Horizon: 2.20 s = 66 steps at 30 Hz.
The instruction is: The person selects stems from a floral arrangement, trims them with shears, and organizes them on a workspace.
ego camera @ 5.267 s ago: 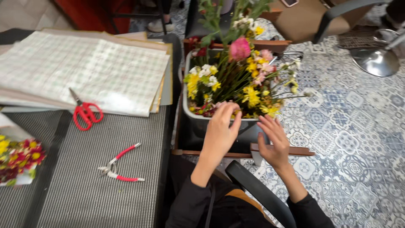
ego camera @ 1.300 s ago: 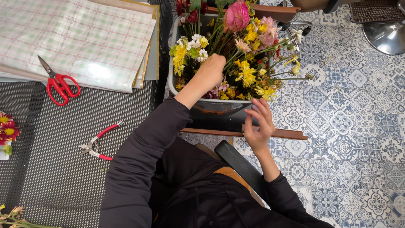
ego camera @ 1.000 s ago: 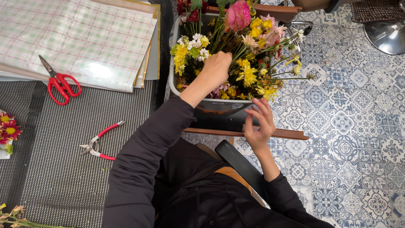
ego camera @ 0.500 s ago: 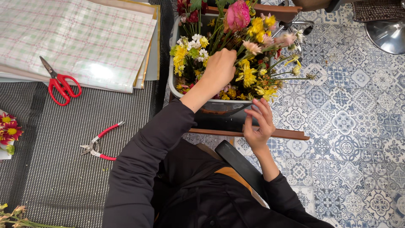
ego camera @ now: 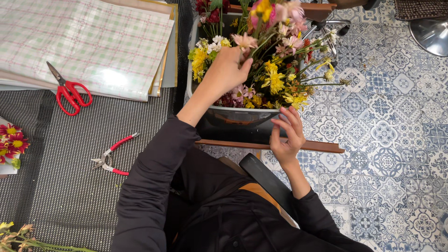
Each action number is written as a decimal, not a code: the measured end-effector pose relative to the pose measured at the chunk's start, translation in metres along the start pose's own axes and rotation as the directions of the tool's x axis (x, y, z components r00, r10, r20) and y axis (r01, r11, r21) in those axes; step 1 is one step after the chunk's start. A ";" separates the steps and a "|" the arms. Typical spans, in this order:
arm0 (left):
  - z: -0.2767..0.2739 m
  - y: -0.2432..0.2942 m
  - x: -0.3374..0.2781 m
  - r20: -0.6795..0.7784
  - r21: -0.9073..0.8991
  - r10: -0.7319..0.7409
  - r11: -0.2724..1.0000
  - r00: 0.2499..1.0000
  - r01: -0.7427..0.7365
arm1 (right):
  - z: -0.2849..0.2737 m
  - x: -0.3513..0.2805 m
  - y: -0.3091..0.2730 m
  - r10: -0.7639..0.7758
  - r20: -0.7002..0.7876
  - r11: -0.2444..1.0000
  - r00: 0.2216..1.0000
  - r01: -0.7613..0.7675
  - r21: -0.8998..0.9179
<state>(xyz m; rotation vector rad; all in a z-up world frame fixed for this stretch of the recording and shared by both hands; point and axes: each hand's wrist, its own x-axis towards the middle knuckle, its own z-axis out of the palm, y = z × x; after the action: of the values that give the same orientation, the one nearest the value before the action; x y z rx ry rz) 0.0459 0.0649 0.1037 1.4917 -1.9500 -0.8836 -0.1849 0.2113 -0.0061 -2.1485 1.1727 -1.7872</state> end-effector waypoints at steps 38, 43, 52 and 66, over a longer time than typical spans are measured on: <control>-0.036 -0.022 -0.043 -0.339 -0.167 0.390 0.871 0.856 -0.462 | 0.081 0.145 -0.028 0.143 0.438 0.960 0.888 -0.231 0.156; -0.053 0.019 -0.068 -0.363 0.000 0.309 0.943 0.879 -0.332 | 0.074 0.157 -0.040 0.221 0.484 0.958 0.847 -0.282 0.056; -0.083 0.054 -0.094 -0.187 -0.027 0.319 0.944 0.929 -0.329 | 0.069 0.162 -0.046 0.260 0.523 0.944 0.812 -0.327 0.037; -0.077 0.025 -0.086 -0.166 -0.054 0.178 0.981 0.970 -0.189 | 0.038 0.171 -0.081 0.206 0.377 0.917 0.903 -0.312 0.248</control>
<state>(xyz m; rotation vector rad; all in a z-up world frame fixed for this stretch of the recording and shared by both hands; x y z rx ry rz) 0.1085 0.1386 0.1710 1.2778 -1.8839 -0.7197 -0.1113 0.1480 0.1609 -1.9142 0.9717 -1.3099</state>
